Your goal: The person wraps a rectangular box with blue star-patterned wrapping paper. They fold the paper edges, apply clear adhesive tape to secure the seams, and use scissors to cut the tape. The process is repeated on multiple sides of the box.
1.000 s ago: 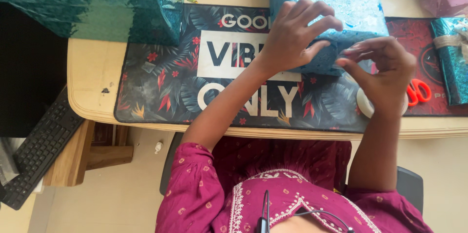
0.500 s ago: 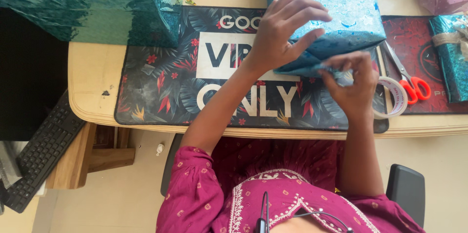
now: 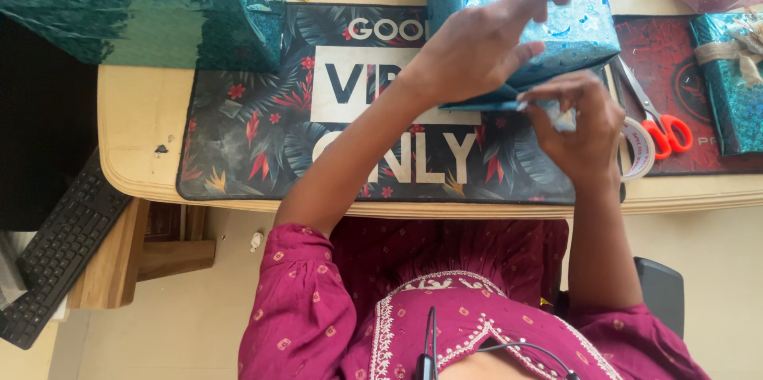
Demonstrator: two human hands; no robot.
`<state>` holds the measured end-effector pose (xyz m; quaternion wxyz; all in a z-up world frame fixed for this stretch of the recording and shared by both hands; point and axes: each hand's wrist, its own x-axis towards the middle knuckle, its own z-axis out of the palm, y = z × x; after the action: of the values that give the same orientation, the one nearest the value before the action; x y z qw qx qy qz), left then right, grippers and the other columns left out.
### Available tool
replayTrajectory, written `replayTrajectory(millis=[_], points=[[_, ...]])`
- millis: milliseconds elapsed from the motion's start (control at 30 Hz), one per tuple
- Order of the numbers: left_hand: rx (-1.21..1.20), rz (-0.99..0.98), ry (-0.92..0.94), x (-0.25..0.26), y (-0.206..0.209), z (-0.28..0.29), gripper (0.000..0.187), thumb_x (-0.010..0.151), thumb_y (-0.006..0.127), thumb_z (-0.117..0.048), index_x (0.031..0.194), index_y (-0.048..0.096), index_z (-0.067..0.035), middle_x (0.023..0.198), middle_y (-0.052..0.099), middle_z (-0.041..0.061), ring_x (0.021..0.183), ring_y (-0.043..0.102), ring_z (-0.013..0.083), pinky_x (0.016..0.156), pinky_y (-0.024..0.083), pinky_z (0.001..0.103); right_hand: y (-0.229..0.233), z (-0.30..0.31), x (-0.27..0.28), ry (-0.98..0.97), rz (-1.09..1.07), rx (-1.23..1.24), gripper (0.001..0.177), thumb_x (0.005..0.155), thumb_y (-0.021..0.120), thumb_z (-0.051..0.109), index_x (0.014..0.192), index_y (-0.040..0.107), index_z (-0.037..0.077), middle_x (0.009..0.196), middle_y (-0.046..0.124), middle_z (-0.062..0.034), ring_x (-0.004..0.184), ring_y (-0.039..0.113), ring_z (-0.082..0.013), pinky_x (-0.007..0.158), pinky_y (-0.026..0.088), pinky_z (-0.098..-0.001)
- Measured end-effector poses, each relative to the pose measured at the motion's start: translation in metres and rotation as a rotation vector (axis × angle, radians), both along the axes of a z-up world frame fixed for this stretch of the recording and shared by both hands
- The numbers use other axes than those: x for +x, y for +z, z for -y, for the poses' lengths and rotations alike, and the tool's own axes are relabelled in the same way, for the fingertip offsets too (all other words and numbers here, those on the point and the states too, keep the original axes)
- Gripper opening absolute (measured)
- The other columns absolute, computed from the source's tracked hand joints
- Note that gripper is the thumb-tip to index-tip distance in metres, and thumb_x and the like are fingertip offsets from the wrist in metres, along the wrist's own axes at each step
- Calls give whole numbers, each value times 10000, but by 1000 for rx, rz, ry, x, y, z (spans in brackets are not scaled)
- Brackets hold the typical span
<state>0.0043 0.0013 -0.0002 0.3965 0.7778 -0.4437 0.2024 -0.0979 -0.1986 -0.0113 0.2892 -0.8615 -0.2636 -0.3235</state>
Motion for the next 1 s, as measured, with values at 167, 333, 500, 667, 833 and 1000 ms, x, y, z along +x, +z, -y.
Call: replayTrajectory(millis=[167, 333, 500, 667, 833, 1000], points=[[-113, -91, -110, 18, 0, -14, 469, 1026, 717, -199, 1393, 429, -152, 1417, 480, 101, 1060, 689, 203, 886, 653, 307, 8, -1, 27, 46, 17, -10, 354, 956, 907, 29, 1056, 569, 58, 949, 740, -51, 766, 639, -158, 725, 527, -290], [-108, 159, -85, 12, -4, -26, 194, 976, 759, -272, 1109, 648, -186, 1331, 591, 6, 1156, 665, 244, 1020, 551, 414, 6, 0, 41, 75, 37, 13, 381, 983, 884, 14, 1046, 509, 39, 1003, 756, -36, 839, 685, -179, 780, 537, -298], [209, 282, 78, 0, -1, -32, 333, 1025, 720, -471, 1088, 757, -146, 1223, 679, 24, 1217, 609, 262, 1158, 388, 502, 9, 1, 46, -21, 79, -79, 459, 869, 924, 4, 1048, 504, 48, 948, 737, -64, 835, 676, -243, 790, 556, -341], [244, 511, 211, -4, 1, -32, 375, 946, 680, -495, 1077, 760, -152, 1363, 691, 71, 1291, 592, 293, 1144, 350, 510, 12, 9, 53, 28, -40, 31, 601, 868, 993, 77, 1097, 439, 30, 959, 711, -78, 897, 723, -211, 795, 553, -319], [288, 162, 110, 9, -8, -35, 708, 1029, 546, -688, 1349, 673, -69, 1422, 634, 126, 1338, 566, 340, 1196, 380, 532, 9, 14, 58, 55, -78, 37, 590, 842, 939, 41, 1099, 408, 38, 1001, 717, -74, 928, 726, -207, 826, 570, -310], [383, 131, 315, 47, -21, -32, 890, 914, 327, -839, 1373, 648, -148, 1446, 599, 138, 1383, 480, 401, 1168, 243, 624, 11, 9, 53, -46, 2, -70, 569, 828, 998, 99, 1081, 491, 52, 1009, 679, -55, 982, 614, -244, 891, 496, -389]])
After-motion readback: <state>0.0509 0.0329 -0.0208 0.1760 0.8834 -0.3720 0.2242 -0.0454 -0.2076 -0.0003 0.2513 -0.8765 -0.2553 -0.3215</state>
